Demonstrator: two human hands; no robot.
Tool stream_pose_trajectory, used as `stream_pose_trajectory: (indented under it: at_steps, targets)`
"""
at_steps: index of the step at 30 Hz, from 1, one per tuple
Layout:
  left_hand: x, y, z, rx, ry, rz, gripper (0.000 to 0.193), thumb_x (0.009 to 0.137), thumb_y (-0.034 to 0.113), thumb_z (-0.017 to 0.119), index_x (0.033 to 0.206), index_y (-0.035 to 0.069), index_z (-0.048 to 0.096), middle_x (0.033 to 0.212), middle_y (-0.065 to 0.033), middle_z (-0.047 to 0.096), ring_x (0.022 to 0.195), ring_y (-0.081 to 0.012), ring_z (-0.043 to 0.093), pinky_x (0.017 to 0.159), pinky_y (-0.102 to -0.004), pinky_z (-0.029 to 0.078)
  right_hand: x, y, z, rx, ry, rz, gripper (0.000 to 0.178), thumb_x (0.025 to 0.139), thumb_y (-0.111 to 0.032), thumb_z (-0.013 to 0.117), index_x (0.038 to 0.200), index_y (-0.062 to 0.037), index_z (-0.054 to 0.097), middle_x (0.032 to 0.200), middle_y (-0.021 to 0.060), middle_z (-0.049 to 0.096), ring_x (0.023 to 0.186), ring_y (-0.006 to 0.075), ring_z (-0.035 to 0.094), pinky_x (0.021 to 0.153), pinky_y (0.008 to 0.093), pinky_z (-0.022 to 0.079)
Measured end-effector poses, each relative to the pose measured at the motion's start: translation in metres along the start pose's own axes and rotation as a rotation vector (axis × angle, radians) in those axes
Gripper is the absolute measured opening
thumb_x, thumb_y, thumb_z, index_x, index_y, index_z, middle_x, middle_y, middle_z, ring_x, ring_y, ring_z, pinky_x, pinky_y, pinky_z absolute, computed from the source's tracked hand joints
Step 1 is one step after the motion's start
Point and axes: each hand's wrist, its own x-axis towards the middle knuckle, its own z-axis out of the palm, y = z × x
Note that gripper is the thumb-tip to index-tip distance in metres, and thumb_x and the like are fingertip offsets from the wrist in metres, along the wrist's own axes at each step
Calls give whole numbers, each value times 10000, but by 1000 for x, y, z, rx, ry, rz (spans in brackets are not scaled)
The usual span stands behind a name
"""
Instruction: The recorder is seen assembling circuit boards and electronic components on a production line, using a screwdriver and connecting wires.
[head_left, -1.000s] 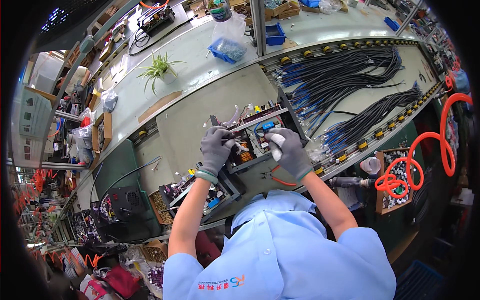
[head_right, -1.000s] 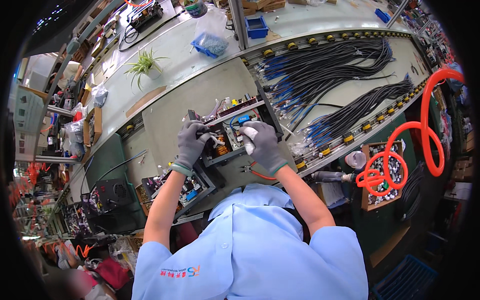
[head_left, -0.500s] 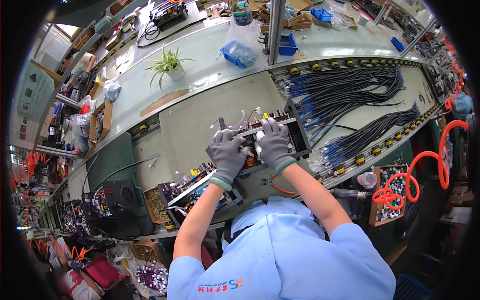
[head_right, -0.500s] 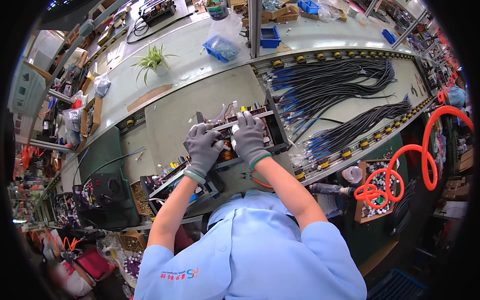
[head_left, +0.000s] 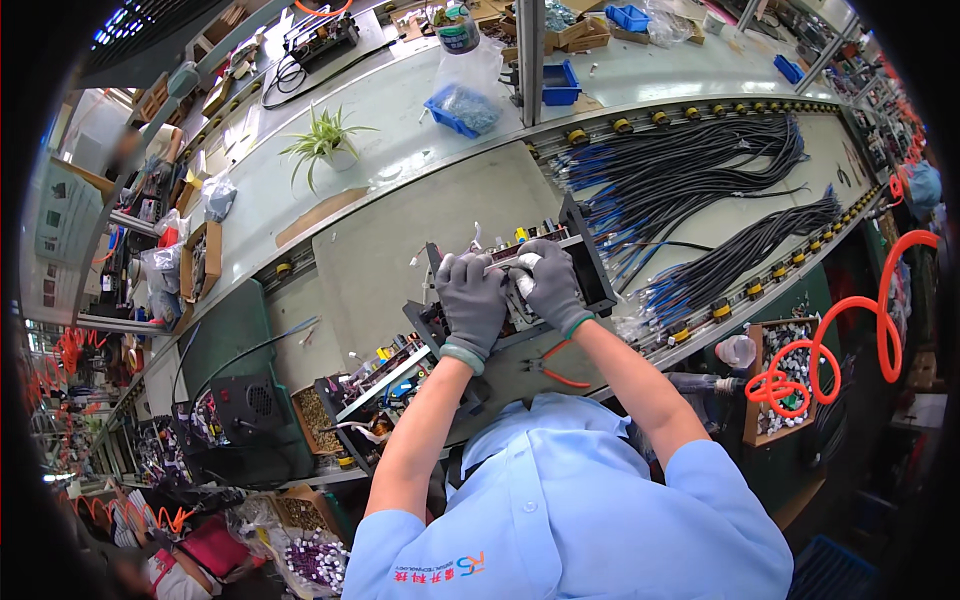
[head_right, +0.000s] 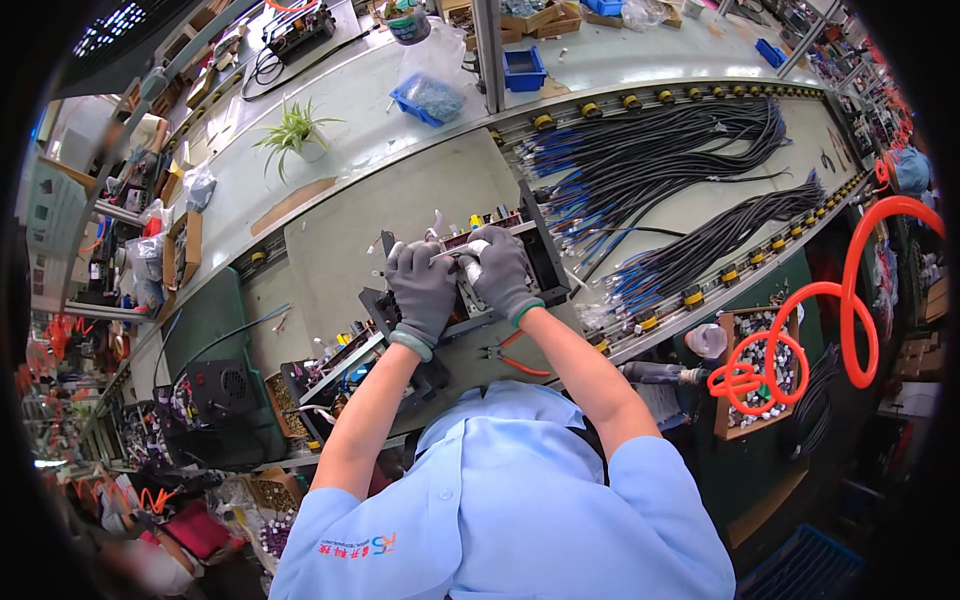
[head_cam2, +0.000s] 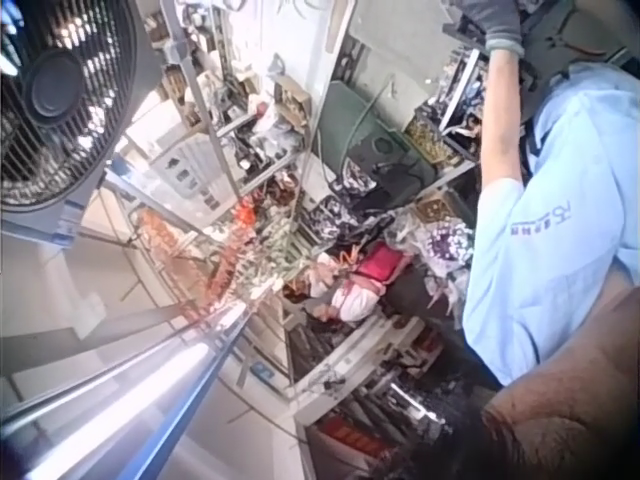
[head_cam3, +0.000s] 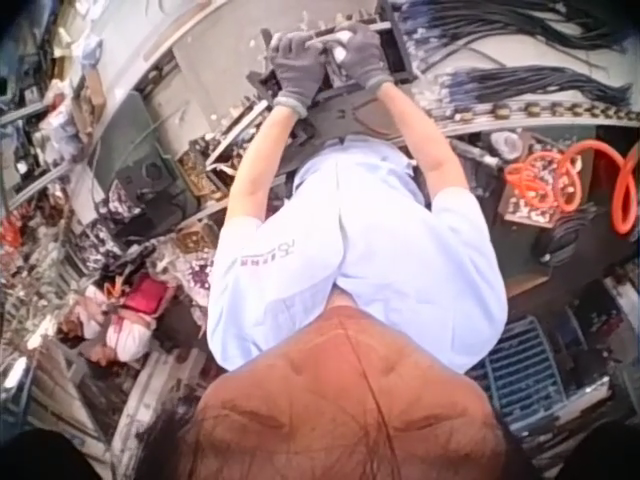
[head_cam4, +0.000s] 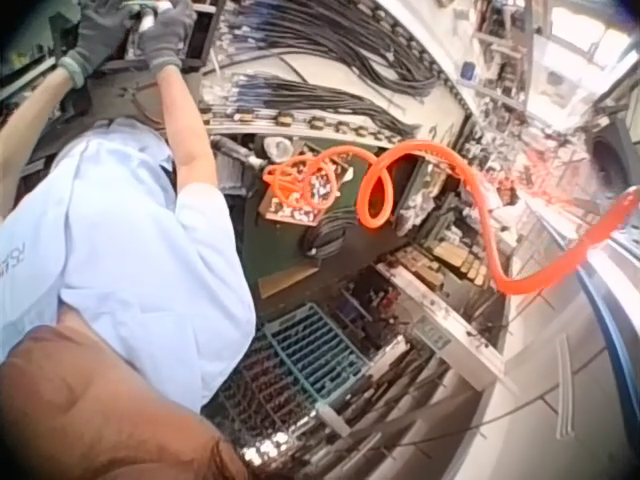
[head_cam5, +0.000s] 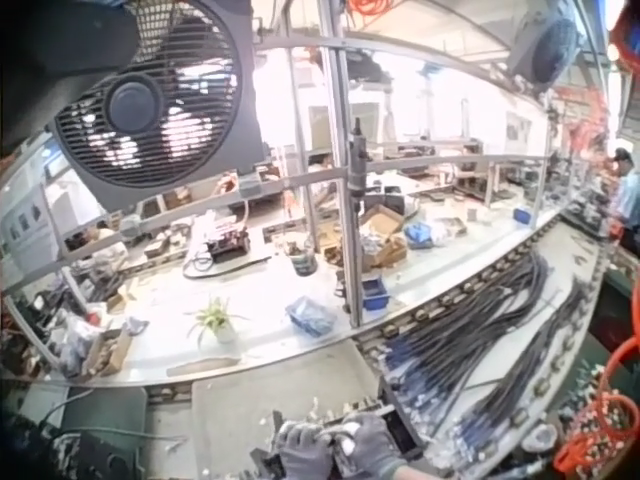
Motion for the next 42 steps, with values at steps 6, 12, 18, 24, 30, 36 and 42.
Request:
stream_pose_trajectory:
  at_steps: [6, 12, 18, 24, 30, 36, 42]
  targets:
    - [1, -9, 7, 61, -94, 244, 130, 741, 144, 640, 862, 96, 640, 1111, -53, 588, 1159, -241, 531, 1080, -549, 360, -1, 3, 1, 47, -16, 10, 154, 804, -185, 713, 910, -73, 722, 1022, 74, 658, 1020, 283, 600, 892, 415, 453]
    - [-10, -9, -10, 106, -179, 98, 195, 717, 147, 668, 912, 154, 656, 1193, -58, 582, 1205, -276, 512, 1129, -536, 298, -5, 2, -6, 9, -62, -89, 208, 783, -192, 722, 957, -78, 717, 1069, 86, 643, 1088, 291, 581, 928, 416, 444]
    - [-19, -17, -17, -68, -54, 30, 231, 728, 95, 645, 951, 151, 628, 1227, -94, 562, 1241, -302, 482, 1123, -526, 306, -3, -18, -6, -212, -191, -96, 265, 720, -264, 779, 931, -116, 717, 1166, 62, 602, 1194, 269, 515, 959, 460, 393]
    - [-20, -17, -11, 25, -44, -129, 333, 785, 116, 636, 1117, 137, 615, 1254, -111, 558, 1246, -342, 475, 1089, -519, 332, 6, -30, 6, -411, -261, 38, 336, 677, -309, 816, 915, -98, 707, 1200, 72, 589, 1203, 274, 504, 970, 464, 365]
    - [-14, -20, -13, 58, -99, -89, 411, 733, 208, 713, 1126, 139, 619, 1239, -84, 558, 1241, -302, 472, 1106, -499, 316, -53, -45, -45, -86, 62, -155, 385, 708, -169, 790, 1066, -96, 668, 1195, 104, 589, 1151, 306, 554, 972, 459, 424]
    - [42, -47, -31, 65, 6, 48, 379, 714, 150, 714, 1087, 154, 647, 1079, -66, 637, 1055, -299, 562, 989, -485, 401, -204, -22, -128, 5, -14, 275, 310, 813, -82, 683, 1120, -54, 658, 1103, 180, 652, 989, 364, 650, 866, 413, 527]
    - [88, -61, 9, 99, -805, 127, 329, 889, 341, 593, 1164, 174, 659, 1013, -114, 715, 1001, -319, 663, 927, -440, 465, -317, 22, -159, -72, 46, 881, 226, 845, -96, 633, 1059, -55, 692, 1002, 177, 701, 951, 349, 676, 858, 401, 529]
